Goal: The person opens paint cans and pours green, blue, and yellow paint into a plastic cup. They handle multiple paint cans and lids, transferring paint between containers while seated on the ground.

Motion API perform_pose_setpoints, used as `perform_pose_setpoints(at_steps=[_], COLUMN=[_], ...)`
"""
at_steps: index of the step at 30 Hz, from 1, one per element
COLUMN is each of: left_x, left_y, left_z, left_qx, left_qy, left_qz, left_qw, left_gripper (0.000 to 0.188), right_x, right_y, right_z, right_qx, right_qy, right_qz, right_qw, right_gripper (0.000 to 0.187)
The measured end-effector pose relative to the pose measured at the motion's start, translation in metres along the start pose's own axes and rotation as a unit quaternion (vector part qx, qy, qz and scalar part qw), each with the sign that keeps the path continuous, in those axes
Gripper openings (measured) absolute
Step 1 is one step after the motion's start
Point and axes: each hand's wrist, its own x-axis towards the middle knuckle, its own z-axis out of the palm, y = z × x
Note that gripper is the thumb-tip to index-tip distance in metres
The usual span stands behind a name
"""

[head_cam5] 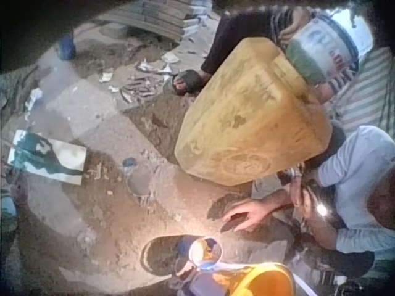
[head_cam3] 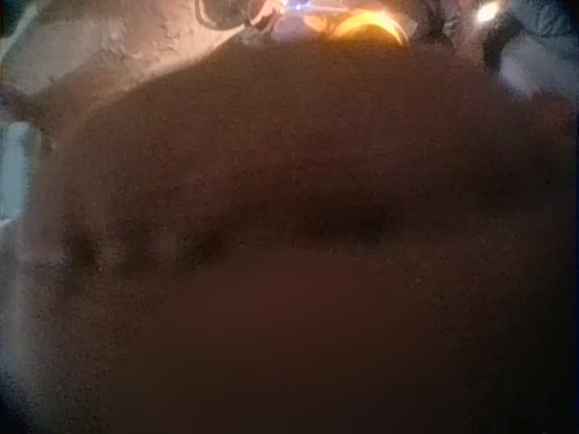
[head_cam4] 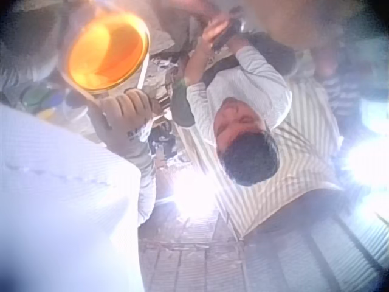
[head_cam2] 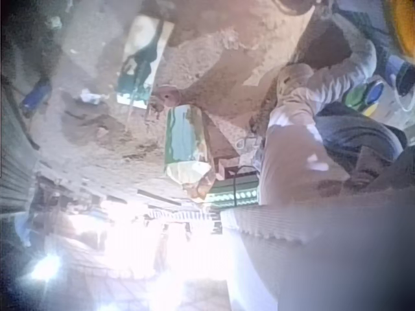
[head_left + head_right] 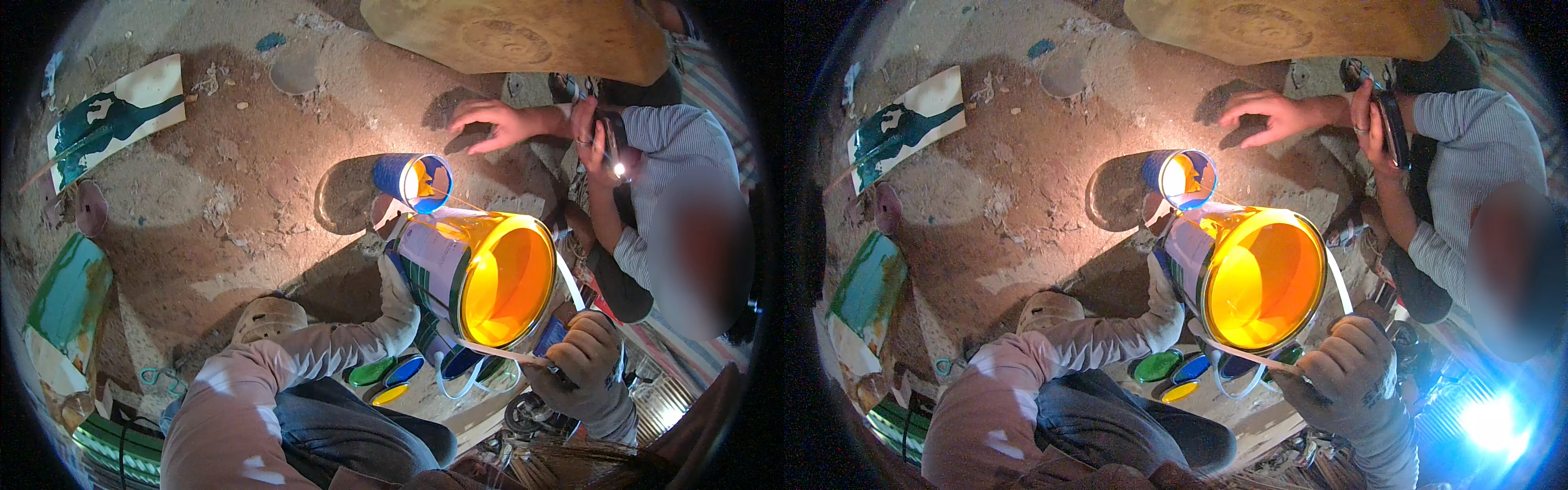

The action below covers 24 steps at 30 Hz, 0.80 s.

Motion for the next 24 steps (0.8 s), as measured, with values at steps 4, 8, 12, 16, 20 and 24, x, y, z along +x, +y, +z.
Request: perform_pose_setpoints(at_steps=[4,8,12,16,20,24], left_x=[-0.002,-0.001,0.009,-0.002,-0.018,-0.01], left_y=[0.006,0.002,-0.015,-0.021,-0.007,0.006], left_z=[0.004,0.007,-0.002,-0.008,-0.001,0.002], left_qx=[-0.017,-0.132,0.069,0.341,0.267,0.313], left_qy=[0.005,-0.02,0.017,0.069,0.039,0.051], left_qz=[-0.022,-0.028,0.092,0.255,0.198,0.202], left_qw=[1.0,0.991,0.993,0.902,0.942,0.927], left_gripper=[0.068,0.065,0.067,0.064,0.06,0.055], right_x=[-0.002,-0.003,-0.001,0.001,0.001,0.0], right_y=[0.001,0.003,0.005,0.007,0.009,0.008], right_z=[-0.002,-0.001,-0.002,-0.003,-0.002,-0.002], right_qx=[-0.002,-0.005,-0.005,-0.005,0.0,-0.009], right_qy=[-0.023,-0.017,-0.037,-0.035,-0.036,-0.036], right_qz=[0.006,-0.005,0.006,-0.001,-0.001,0.007], right_qw=[1.0,1.0,0.999,0.999,0.999,0.999], right_gripper=[0.04,0.038,0.039,0.039,0.038,0.037])
